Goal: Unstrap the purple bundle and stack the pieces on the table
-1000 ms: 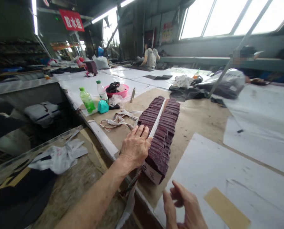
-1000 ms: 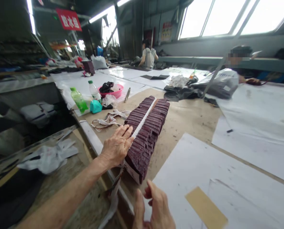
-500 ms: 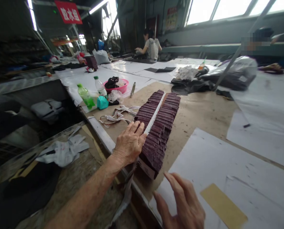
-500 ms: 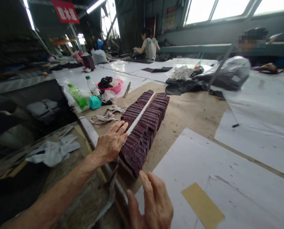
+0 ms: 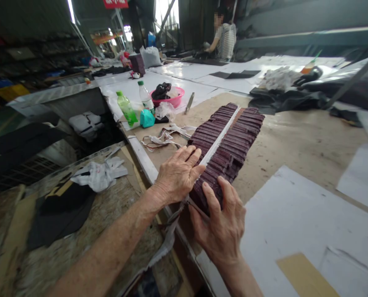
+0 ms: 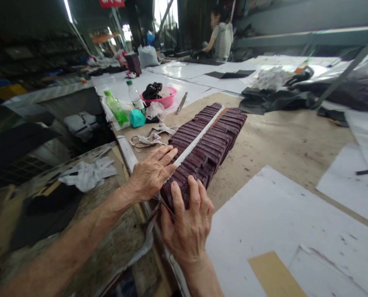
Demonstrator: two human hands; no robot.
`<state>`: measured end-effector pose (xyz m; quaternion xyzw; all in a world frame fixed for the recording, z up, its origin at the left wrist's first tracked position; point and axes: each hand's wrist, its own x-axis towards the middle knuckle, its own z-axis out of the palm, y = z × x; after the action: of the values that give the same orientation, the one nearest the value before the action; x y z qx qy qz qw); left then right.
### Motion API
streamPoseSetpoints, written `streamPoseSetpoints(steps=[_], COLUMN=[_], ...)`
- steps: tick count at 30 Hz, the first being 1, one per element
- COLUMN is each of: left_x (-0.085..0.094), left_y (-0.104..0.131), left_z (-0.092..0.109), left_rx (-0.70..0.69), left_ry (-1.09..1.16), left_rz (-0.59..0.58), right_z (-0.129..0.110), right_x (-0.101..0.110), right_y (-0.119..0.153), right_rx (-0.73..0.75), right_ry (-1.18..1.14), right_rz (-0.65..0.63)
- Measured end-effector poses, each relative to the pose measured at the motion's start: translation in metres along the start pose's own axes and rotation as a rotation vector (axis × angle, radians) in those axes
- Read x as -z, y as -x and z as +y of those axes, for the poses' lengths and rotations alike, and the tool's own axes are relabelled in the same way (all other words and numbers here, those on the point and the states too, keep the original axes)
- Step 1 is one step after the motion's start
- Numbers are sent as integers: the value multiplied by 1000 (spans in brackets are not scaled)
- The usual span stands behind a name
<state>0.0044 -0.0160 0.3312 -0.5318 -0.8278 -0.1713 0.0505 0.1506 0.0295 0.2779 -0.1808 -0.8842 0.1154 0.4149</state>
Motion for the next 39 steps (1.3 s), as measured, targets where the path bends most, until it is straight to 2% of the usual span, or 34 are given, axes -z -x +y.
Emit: streamPoseSetpoints(steps=[2, 4, 6, 8, 9, 10, 12, 14, 18, 22, 28, 35, 37, 39], left_x=[5, 13, 17, 13, 8, 0, -19, -38, -59, -63, -62, -54, -54, -59], left_y=[2, 12, 34, 64, 80, 94, 116, 125, 111, 98, 102, 96, 98, 105], left_z=[-5, -8, -5, 5, 13, 22, 39, 52, 58, 54, 45, 42, 43, 46], left_rx=[-28, 4, 129, 312, 396, 468, 570, 619, 620, 625, 633, 440, 474, 609], left_ry=[140, 286, 402, 500, 546, 567, 601, 620, 556, 550, 638, 268, 302, 465], left_rz=[30, 134, 372, 646, 712, 708, 546, 475, 581, 615, 535, 524, 514, 521], right_z=[4, 5, 5, 5, 6, 6, 7, 7, 6, 5, 8, 8, 8, 8], right_x=[-2, -3, -2, -2, -2, -2, -3, -4, -6, -7, -6, -6, -6, -7], right_y=[0, 0, 0, 0, -1, -1, -2, -4, -5, -4, -3, -2, -1, -1], right_rx=[21, 36, 42, 44, 46, 50, 59, 66, 66, 60, 45, 23, 20, 21], right_ry=[-4, 2, 9, 12, 9, 5, 1, -1, -13, -23, -46, -56, -63, -65], right_rz=[11, 20, 29, 46, 57, 68, 81, 81, 98, 108, 104, 104, 103, 96])
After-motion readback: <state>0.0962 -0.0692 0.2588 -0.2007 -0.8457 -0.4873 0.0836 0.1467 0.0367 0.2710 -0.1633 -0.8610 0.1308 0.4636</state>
